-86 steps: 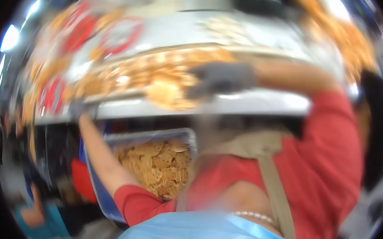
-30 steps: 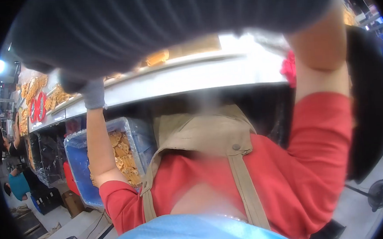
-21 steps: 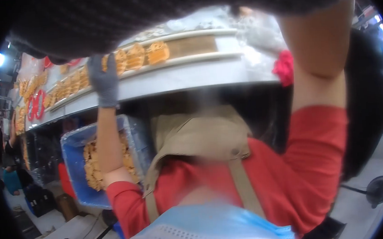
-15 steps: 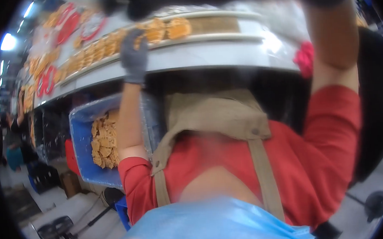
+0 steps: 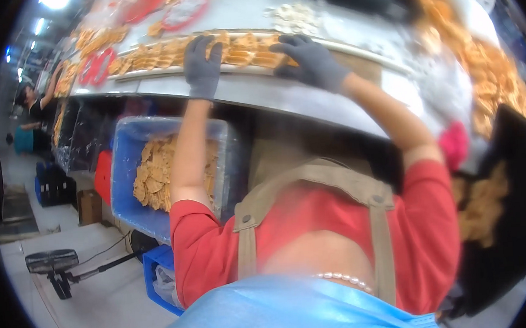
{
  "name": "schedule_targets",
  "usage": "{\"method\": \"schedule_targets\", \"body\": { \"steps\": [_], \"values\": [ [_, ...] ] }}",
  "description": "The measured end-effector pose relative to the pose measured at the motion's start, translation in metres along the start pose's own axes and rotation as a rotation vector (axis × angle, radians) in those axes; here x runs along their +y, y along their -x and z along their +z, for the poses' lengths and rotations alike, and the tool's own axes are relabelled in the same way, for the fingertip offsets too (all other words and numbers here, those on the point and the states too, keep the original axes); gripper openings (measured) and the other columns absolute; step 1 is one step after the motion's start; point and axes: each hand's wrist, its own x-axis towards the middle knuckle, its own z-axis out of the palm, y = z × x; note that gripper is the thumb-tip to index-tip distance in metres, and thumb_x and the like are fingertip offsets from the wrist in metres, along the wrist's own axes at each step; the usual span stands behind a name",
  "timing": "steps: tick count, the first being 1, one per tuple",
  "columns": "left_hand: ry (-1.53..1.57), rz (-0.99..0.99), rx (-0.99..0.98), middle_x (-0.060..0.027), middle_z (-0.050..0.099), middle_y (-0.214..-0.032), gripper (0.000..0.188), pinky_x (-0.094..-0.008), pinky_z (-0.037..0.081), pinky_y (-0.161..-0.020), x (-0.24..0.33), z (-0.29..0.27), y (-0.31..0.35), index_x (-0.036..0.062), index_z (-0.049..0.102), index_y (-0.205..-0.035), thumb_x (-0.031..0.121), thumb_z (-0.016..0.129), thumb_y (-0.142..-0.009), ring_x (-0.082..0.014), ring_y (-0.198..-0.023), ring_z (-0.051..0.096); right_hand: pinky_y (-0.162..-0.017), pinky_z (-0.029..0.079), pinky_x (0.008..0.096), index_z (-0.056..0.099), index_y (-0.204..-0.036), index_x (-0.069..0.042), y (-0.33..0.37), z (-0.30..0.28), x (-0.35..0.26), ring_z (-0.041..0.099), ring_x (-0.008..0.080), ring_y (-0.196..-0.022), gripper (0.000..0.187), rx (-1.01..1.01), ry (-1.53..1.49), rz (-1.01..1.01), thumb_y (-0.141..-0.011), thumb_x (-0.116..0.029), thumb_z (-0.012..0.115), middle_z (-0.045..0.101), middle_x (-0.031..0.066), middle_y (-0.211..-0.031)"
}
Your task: The person places waffle-like snacks into plastic trays and applies decorative stickers to them by hand.
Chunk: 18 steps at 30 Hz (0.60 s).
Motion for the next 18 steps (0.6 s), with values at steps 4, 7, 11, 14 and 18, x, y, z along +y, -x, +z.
{"method": "schedule_targets", "body": {
  "steps": [4, 7, 11, 14, 18],
  "values": [
    [-0.299, -0.125, -0.104, -0.0132, 0.055, -0.116, 0.041, -0.046, 0.039, -0.09, -0.11, -0.014, -0.028, 0.0104, 0.059, -0.11, 0.04, 0.059, -0.082, -0.0326, -0.108, 0.049, -0.107, 0.025, 0.0494, 0.045, -0.131, -0.021, -0.052, 0.034, -0.007, 0.029, 0.0387, -0.131, 0.056, -0.063, 0.058, -0.021, -0.084, -0.051, 0.055, 0.034, 0.0142, -0.142],
    [-0.597, -0.34, -0.205, -0.0131, 0.044, -0.132, 0.058, -0.0525, 0.033, -0.095, -0.202, -0.048, -0.054, 0.0126, 0.051, -0.123, 0.056, 0.048, -0.084, -0.0368, -0.119, 0.041, -0.107, 0.025, 0.049, 0.044, -0.132, -0.022, -0.089, 0.049, -0.019, 0.028, 0.0404, -0.131, 0.058, -0.086, 0.101, -0.046, -0.084, -0.052, 0.055, 0.034, 0.0148, -0.142],
    [-0.736, -0.671, -0.373, -0.0132, 0.024, -0.147, 0.077, -0.0598, 0.023, -0.102, -0.306, -0.074, -0.077, 0.0196, 0.037, -0.138, 0.071, 0.034, -0.081, -0.045, -0.131, 0.024, -0.107, 0.025, 0.0499, 0.042, -0.133, -0.022, -0.132, 0.063, -0.033, 0.028, 0.0422, -0.13, 0.06, -0.142, 0.167, 0.001, -0.083, -0.053, 0.055, 0.032, 0.0149, -0.143],
    [-0.791, -0.698, -0.486, -0.0122, 0.018, -0.15, 0.077, -0.0604, 0.018, -0.105, -0.34, -0.071, -0.089, 0.027, 0.032, -0.141, 0.074, 0.032, -0.08, -0.0459, -0.133, 0.018, -0.107, 0.025, 0.0513, 0.041, -0.134, -0.022, -0.154, 0.075, -0.03, 0.028, 0.0421, -0.13, 0.063, -0.16, 0.199, -0.003, -0.082, -0.056, 0.055, 0.031, 0.0149, -0.143],
    [-0.767, -0.648, -0.769, -0.0121, 0.016, -0.15, 0.079, -0.0599, 0.016, -0.106, -0.339, -0.039, -0.091, 0.0321, 0.028, -0.142, 0.078, 0.031, -0.077, -0.0439, -0.134, 0.017, -0.106, 0.024, 0.0549, 0.039, -0.136, -0.023, -0.158, 0.086, -0.016, 0.028, 0.0406, -0.131, 0.069, -0.199, 0.288, 0.043, -0.079, -0.059, 0.056, 0.032, 0.0154, -0.143]
  ]
}}
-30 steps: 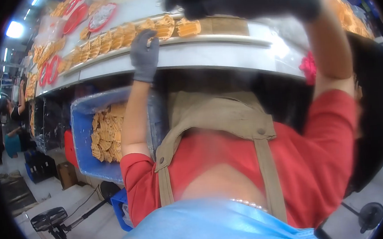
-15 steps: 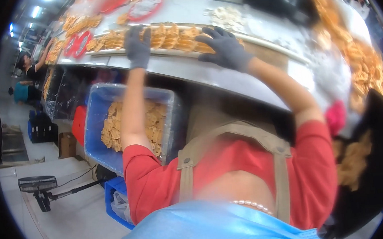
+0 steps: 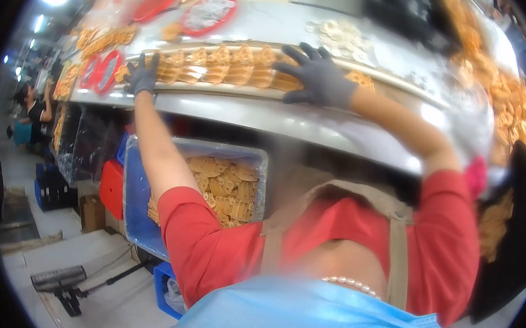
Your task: The person places waffle-like snacks into plastic trays and applies decorative stickers to them by hand.
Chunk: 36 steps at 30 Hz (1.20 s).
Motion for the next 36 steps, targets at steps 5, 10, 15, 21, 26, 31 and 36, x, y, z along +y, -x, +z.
{"method": "schedule_targets", "body": {
  "steps": [5, 10, 15, 21, 26, 31, 36],
  "values": [
    [-0.107, 0.262, 0.015, -0.0161, 0.02, -0.148, 0.084, -0.0626, 0.019, -0.103, -0.032, 0.061, -0.042, 0.031, 0.026, -0.142, 0.08, 0.034, -0.074, -0.0446, -0.134, 0.018, -0.106, 0.023, 0.0564, 0.039, -0.135, -0.024, -0.022, 0.021, 0.013, 0.032, 0.038, -0.129, 0.069, -0.001, -0.002, -0.054, -0.078, -0.059, 0.057, 0.034, 0.0145, -0.142],
    [0.14, -0.049, -0.011, -0.0167, 0.022, -0.147, 0.086, -0.0643, 0.019, -0.101, 0.045, 0.038, 0.01, 0.0312, 0.026, -0.142, 0.08, 0.038, -0.072, -0.0474, -0.132, 0.019, -0.101, 0.029, 0.0506, 0.044, -0.132, -0.023, 0.02, 0.022, 0.051, 0.041, 0.0328, -0.122, 0.065, 0.027, -0.067, -0.045, -0.077, -0.054, 0.059, 0.039, 0.0126, -0.137],
    [-0.115, 0.28, 0.049, -0.0185, 0.031, -0.141, 0.085, -0.0606, 0.02, -0.102, 0.043, 0.092, 0.014, 0.0271, 0.032, -0.139, 0.08, 0.039, -0.072, -0.0477, -0.128, 0.026, -0.102, 0.029, 0.0485, 0.045, -0.131, -0.023, 0.077, 0.017, 0.089, 0.042, 0.0325, -0.122, 0.063, 0.04, -0.034, -0.055, -0.078, -0.053, 0.059, 0.041, 0.0123, -0.136],
    [0.077, 0.014, 0.107, -0.0234, 0.036, -0.136, 0.088, -0.0534, 0.022, -0.103, 0.164, 0.052, 0.109, 0.0208, 0.034, -0.138, 0.081, 0.036, -0.073, -0.0474, -0.124, 0.033, -0.105, 0.026, 0.0464, 0.048, -0.129, -0.024, 0.161, 0.013, 0.15, 0.039, 0.0321, -0.125, 0.059, 0.015, -0.074, -0.003, -0.077, -0.05, 0.06, 0.042, 0.0112, -0.136],
    [0.138, -0.023, 0.045, -0.0208, 0.033, -0.139, 0.086, -0.0569, 0.026, -0.1, 0.215, 0.037, 0.166, 0.0238, 0.033, -0.138, 0.08, 0.038, -0.073, -0.0486, -0.124, 0.031, -0.106, 0.025, 0.0462, 0.048, -0.129, -0.024, 0.214, 0.012, 0.186, 0.037, 0.0323, -0.127, 0.059, 0.016, -0.071, 0.02, -0.077, -0.049, 0.06, 0.04, 0.011, -0.138],
    [0.166, -0.026, 0.136, -0.0193, 0.032, -0.14, 0.084, -0.0584, 0.028, -0.098, 0.216, 0.056, 0.169, 0.0242, 0.03, -0.14, 0.077, 0.04, -0.075, -0.0478, -0.125, 0.029, -0.107, 0.025, 0.0463, 0.05, -0.128, -0.023, 0.248, -0.007, 0.202, 0.036, 0.0325, -0.127, 0.058, 0.057, -0.094, 0.052, -0.077, -0.047, 0.062, 0.04, 0.0102, -0.138],
    [0.127, 0.107, 0.39, -0.0182, 0.029, -0.143, 0.081, -0.054, 0.028, -0.102, 0.27, 0.02, 0.224, 0.0173, 0.029, -0.14, 0.07, 0.042, -0.08, -0.042, -0.127, 0.031, -0.106, 0.03, 0.0441, 0.052, -0.124, -0.021, 0.293, -0.027, 0.223, 0.037, 0.0324, -0.126, 0.053, 0.176, -0.131, 0.192, -0.078, -0.045, 0.065, 0.043, 0.0098, -0.136]
  ]
}}
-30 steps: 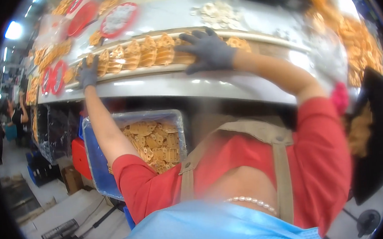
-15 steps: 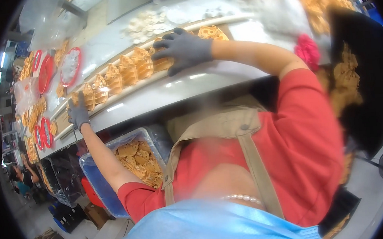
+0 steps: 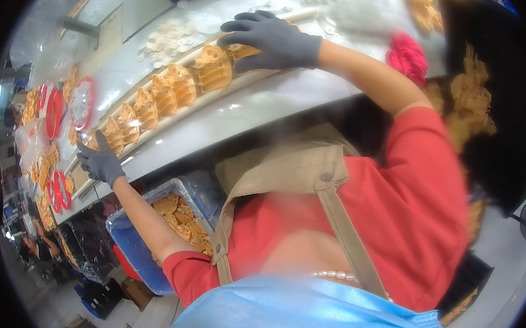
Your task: The person places waffle-like snacks into plastic trays and applies decorative stickers to them by hand.
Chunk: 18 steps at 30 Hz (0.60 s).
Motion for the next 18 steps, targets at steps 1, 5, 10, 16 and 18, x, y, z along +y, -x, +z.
{"method": "schedule_targets", "body": {
  "steps": [1, 5, 10, 16, 18],
  "values": [
    [0.103, 0.185, 0.108, -0.0174, 0.028, -0.144, 0.08, -0.0525, 0.026, -0.104, 0.014, -0.004, 0.011, 0.0153, 0.029, -0.14, 0.067, 0.043, -0.082, -0.0392, -0.128, 0.031, -0.105, 0.031, 0.044, 0.052, -0.124, -0.02, 0.007, -0.003, 0.004, 0.037, 0.0315, -0.127, 0.053, 0.006, 0.053, 0.045, -0.079, -0.045, 0.064, 0.044, 0.0097, -0.135],
    [0.358, 0.785, -0.001, -0.0142, 0.027, -0.146, 0.074, -0.0473, 0.019, -0.108, 0.123, -0.029, 0.088, 0.017, 0.032, -0.141, 0.06, 0.048, -0.083, -0.0321, -0.135, 0.023, -0.104, 0.032, 0.0463, 0.052, -0.123, -0.019, 0.043, 0.009, 0.026, 0.04, 0.0317, -0.125, 0.05, -0.026, -0.01, 0.091, -0.08, -0.044, 0.062, 0.044, 0.0107, -0.134],
    [0.065, 0.887, -0.272, -0.0137, 0.027, -0.146, 0.076, -0.0515, 0.001, -0.11, 0.179, -0.028, 0.127, 0.0222, 0.033, -0.141, 0.07, 0.036, -0.082, -0.0364, -0.136, 0.018, -0.094, 0.043, 0.0385, 0.054, -0.119, -0.017, 0.057, -0.012, 0.04, 0.05, 0.0286, -0.115, 0.04, 0.104, -0.158, 0.216, -0.085, -0.038, 0.059, 0.052, 0.0098, -0.126],
    [0.22, 0.829, -0.031, -0.0135, 0.034, -0.142, 0.068, -0.0546, 0.009, -0.107, 0.18, -0.024, 0.147, 0.0206, 0.047, -0.131, 0.068, 0.039, -0.082, -0.0372, -0.134, 0.021, -0.087, 0.048, 0.0345, 0.06, -0.115, -0.011, 0.032, -0.034, 0.108, 0.061, 0.0234, -0.097, 0.027, 0.078, -0.263, 0.317, -0.089, -0.018, 0.054, 0.064, 0.0089, -0.108],
    [0.288, 0.788, -0.034, -0.0134, 0.035, -0.141, 0.064, -0.0535, 0.01, -0.107, 0.178, -0.031, 0.149, 0.0187, 0.05, -0.128, 0.064, 0.042, -0.083, -0.0372, -0.133, 0.022, -0.081, 0.051, 0.0317, 0.061, -0.116, -0.016, 0.003, -0.039, 0.127, 0.063, 0.0198, -0.089, 0.029, -0.07, -0.096, 0.396, -0.087, -0.016, 0.058, 0.064, 0.0058, -0.108]
  ]
}}
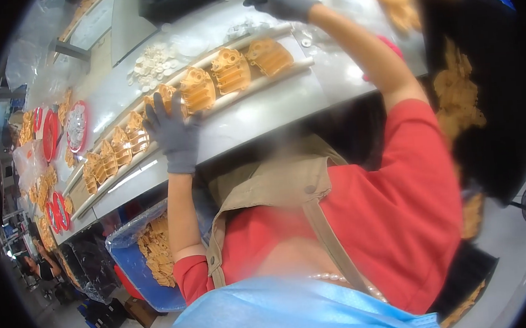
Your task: The person places waffle-like snacks into plastic trays and applies decorative stickers to them by hand.
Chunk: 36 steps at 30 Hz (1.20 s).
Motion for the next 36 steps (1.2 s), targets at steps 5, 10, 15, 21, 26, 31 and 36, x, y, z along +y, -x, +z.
{"method": "schedule_targets", "body": {
  "steps": [5, 10, 15, 21, 26, 31, 36],
  "values": [
    [0.196, 0.002, 0.106, -0.0134, 0.038, -0.138, 0.051, -0.0499, 0.013, -0.108, -0.001, -0.014, 0.001, 0.0143, 0.057, -0.119, 0.052, 0.051, -0.085, -0.0368, -0.13, 0.027, -0.076, 0.05, 0.0403, 0.065, -0.097, -0.005, -0.08, 0.019, 0.06, 0.065, 0.0289, -0.087, 0.021, 0.159, 0.261, -0.084, -0.081, -0.012, 0.052, 0.066, 0.0154, -0.096],
    [0.29, 0.002, 0.178, -0.0124, 0.045, -0.133, 0.036, -0.0464, 0.018, -0.108, -0.014, -0.022, 0.002, 0.0132, 0.059, -0.114, 0.036, 0.057, -0.086, -0.0337, -0.127, 0.035, -0.076, 0.049, 0.0422, 0.066, -0.091, -0.006, -0.092, 0.005, 0.059, 0.064, 0.0306, -0.089, 0.021, -0.131, 0.47, 0.196, -0.082, -0.013, 0.049, 0.066, 0.0173, -0.094],
    [0.329, -0.04, 0.285, -0.01, 0.048, -0.13, 0.028, -0.0462, 0.021, -0.108, -0.031, -0.019, 0.02, 0.0141, 0.06, -0.111, 0.024, 0.058, -0.086, -0.0316, -0.125, 0.039, -0.071, 0.049, 0.0371, 0.071, -0.084, -0.009, -0.029, -0.06, 0.0, 0.064, 0.0262, -0.081, 0.02, -0.187, 0.526, -0.096, -0.077, -0.023, 0.058, 0.067, 0.0126, -0.09],
    [0.352, -0.057, 0.355, -0.0077, 0.052, -0.125, 0.024, -0.0464, 0.023, -0.108, -0.027, -0.02, 0.03, 0.0141, 0.062, -0.108, 0.013, 0.059, -0.084, -0.0293, -0.122, 0.043, -0.09, 0.043, 0.0376, 0.052, -0.126, -0.014, 0.018, -0.019, 0.042, 0.058, 0.0277, -0.104, 0.061, -0.149, 0.526, 0.137, -0.07, -0.033, 0.067, 0.06, 0.0129, -0.115],
    [0.397, -0.007, 0.368, -0.009, 0.055, -0.119, 0.02, -0.0468, 0.031, -0.103, -0.006, -0.034, 0.016, 0.0109, 0.063, -0.102, 0.009, 0.058, -0.083, -0.0304, -0.118, 0.048, -0.092, 0.042, 0.0372, 0.052, -0.124, -0.017, 0.017, 0.003, 0.08, 0.056, 0.0307, -0.107, 0.057, -0.223, 0.342, 0.225, -0.07, -0.029, 0.064, 0.058, 0.0155, -0.117],
    [0.659, 0.174, 0.415, -0.015, 0.058, -0.108, 0.017, -0.041, 0.045, -0.089, 0.025, -0.047, -0.042, 0.0042, 0.064, -0.097, 0.005, 0.058, -0.081, -0.0326, -0.106, 0.055, -0.084, 0.045, 0.0372, 0.056, -0.116, -0.015, 0.025, -0.043, 0.038, 0.058, 0.0267, -0.096, 0.045, -0.123, 0.252, 0.186, -0.071, -0.02, 0.061, 0.063, 0.0128, -0.1],
    [0.558, 0.083, 0.098, -0.0198, 0.059, -0.112, 0.045, -0.0403, 0.046, -0.088, 0.057, -0.006, -0.132, -0.0003, 0.055, -0.114, 0.032, 0.058, -0.082, -0.0342, -0.1, 0.058, -0.08, 0.046, 0.0372, 0.056, -0.112, -0.009, -0.013, -0.052, -0.031, 0.056, 0.0277, -0.093, 0.046, -0.256, 0.034, 0.0, -0.068, -0.018, 0.068, 0.059, 0.014, -0.103]
  ]
}}
